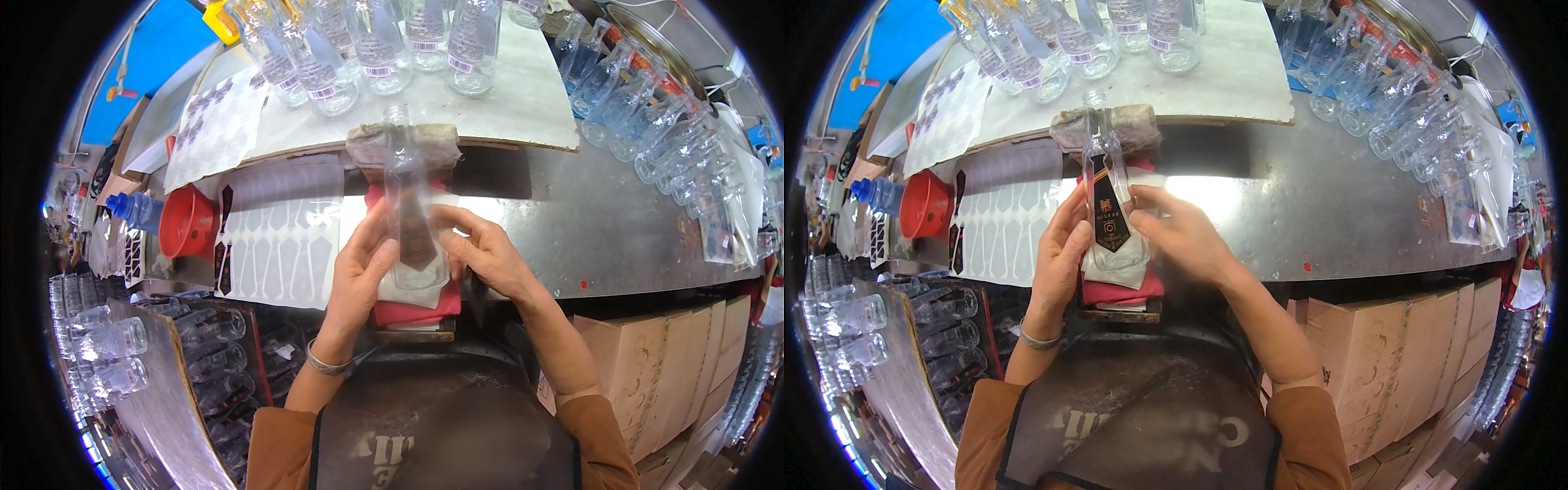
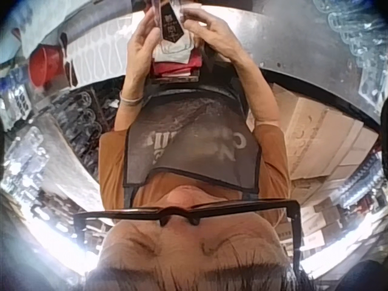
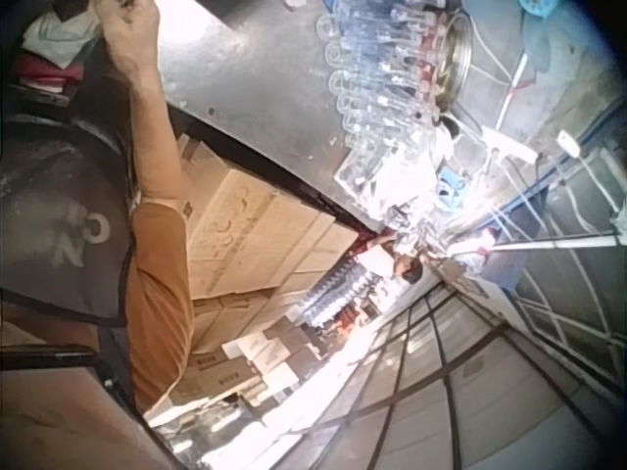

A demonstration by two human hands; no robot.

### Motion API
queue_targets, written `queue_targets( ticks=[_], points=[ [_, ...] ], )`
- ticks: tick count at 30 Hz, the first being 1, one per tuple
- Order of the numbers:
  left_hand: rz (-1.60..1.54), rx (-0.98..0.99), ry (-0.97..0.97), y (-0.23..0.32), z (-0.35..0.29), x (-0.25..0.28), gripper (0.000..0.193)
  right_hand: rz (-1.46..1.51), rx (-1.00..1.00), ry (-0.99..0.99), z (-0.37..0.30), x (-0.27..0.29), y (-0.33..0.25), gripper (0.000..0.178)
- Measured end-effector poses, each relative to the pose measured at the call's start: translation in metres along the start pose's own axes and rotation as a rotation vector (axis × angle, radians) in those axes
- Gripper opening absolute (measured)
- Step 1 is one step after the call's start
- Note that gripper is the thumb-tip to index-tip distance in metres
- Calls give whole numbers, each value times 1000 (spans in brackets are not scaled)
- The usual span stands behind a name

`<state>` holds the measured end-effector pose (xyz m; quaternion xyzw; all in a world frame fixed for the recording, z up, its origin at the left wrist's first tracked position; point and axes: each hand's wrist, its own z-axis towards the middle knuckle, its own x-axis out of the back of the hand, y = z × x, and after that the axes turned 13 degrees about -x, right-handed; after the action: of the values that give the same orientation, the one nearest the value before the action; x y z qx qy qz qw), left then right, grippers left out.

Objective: The person repeatedly applies labels to clear plastic bottles using a handheld applicator. They pick up each bottle, position the label, press it onto the bottle surface, and place the labeled bottle on a nearby table. The process is repeated for multiple bottles in a continuous sequence.

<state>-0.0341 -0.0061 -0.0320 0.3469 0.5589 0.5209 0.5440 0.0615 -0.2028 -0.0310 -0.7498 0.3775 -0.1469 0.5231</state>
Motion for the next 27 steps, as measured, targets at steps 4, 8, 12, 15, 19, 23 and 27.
queue_targets(
  ticks=[4,8,12,15,19,23,27],
  points=[
    [-12,4,5,-2,-2,0,63,20,-12,-4,-1,0,1,48],
    [5,7,-3,-1,-3,-1,65,-57,86,43,0,-3,6,48],
    [29,-14,-5,-4,-4,1,66,-48,23,39,2,3,3,47],
    [43,-23,2,-4,-4,0,67,45,-58,73,12,14,-7,49],
    [70,-35,15,-7,-3,-3,67,-178,115,162,36,22,-30,41],
    [63,-27,34,-5,-2,-6,68,-388,126,244,49,17,-60,45],
    [66,-12,47,-2,-3,-7,69,-505,113,303,52,5,-69,50]
  ],
)
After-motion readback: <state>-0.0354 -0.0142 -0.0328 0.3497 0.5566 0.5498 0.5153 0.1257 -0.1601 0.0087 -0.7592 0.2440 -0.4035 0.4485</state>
